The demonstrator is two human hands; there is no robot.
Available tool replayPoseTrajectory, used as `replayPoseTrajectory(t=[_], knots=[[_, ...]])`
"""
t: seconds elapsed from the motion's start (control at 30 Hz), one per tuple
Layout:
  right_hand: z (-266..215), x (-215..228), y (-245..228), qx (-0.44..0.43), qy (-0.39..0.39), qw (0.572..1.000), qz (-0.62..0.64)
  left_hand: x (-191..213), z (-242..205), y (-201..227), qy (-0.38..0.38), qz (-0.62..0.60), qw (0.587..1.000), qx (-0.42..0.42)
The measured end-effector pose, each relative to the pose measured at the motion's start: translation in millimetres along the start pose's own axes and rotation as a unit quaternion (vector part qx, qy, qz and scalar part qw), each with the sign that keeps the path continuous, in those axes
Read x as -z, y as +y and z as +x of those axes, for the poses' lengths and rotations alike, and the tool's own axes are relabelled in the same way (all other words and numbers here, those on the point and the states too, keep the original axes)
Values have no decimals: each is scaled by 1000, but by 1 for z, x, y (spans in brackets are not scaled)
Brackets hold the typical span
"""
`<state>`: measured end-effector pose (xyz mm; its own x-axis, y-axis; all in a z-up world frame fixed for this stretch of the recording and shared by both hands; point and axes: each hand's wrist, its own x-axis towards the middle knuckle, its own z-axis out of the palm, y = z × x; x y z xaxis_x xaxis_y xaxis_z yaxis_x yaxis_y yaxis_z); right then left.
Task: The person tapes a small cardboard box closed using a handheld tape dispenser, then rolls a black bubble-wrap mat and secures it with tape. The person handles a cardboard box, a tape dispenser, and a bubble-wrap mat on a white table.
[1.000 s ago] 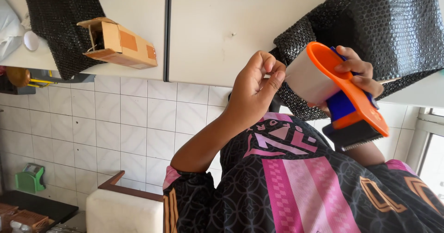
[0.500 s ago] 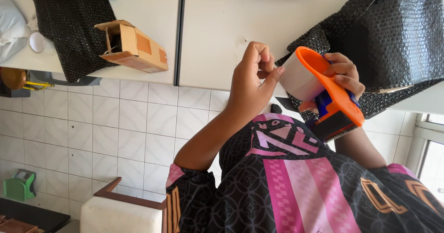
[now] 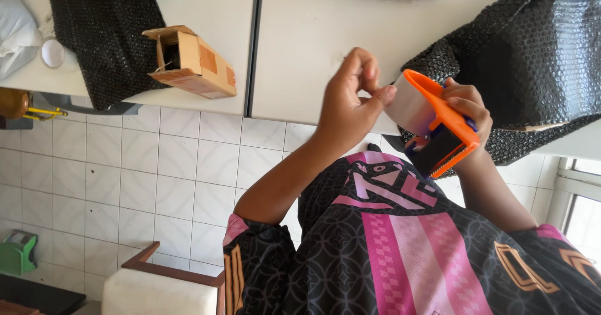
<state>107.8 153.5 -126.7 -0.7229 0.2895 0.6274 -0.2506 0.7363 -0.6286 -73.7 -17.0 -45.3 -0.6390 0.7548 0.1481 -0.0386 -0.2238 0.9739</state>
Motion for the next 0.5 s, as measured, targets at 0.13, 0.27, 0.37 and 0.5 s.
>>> replayPoseTrajectory(t=[0.13, 0.27, 0.37, 0.5], knots=[[-17, -7, 18, -14, 0, 997, 80, 5, 0, 1, 12, 11, 1000, -11], [-20, -9, 24, -44, -39, 997, 43, 9, -7, 12, 19, 29, 999, 29], [-24, -6, 20, -75, -65, 994, 41, 12, -15, 14, 31, 52, 998, 12], [-20, -22, 5, -79, -71, 993, 47, 17, -33, 10, 68, 75, 995, -5]])
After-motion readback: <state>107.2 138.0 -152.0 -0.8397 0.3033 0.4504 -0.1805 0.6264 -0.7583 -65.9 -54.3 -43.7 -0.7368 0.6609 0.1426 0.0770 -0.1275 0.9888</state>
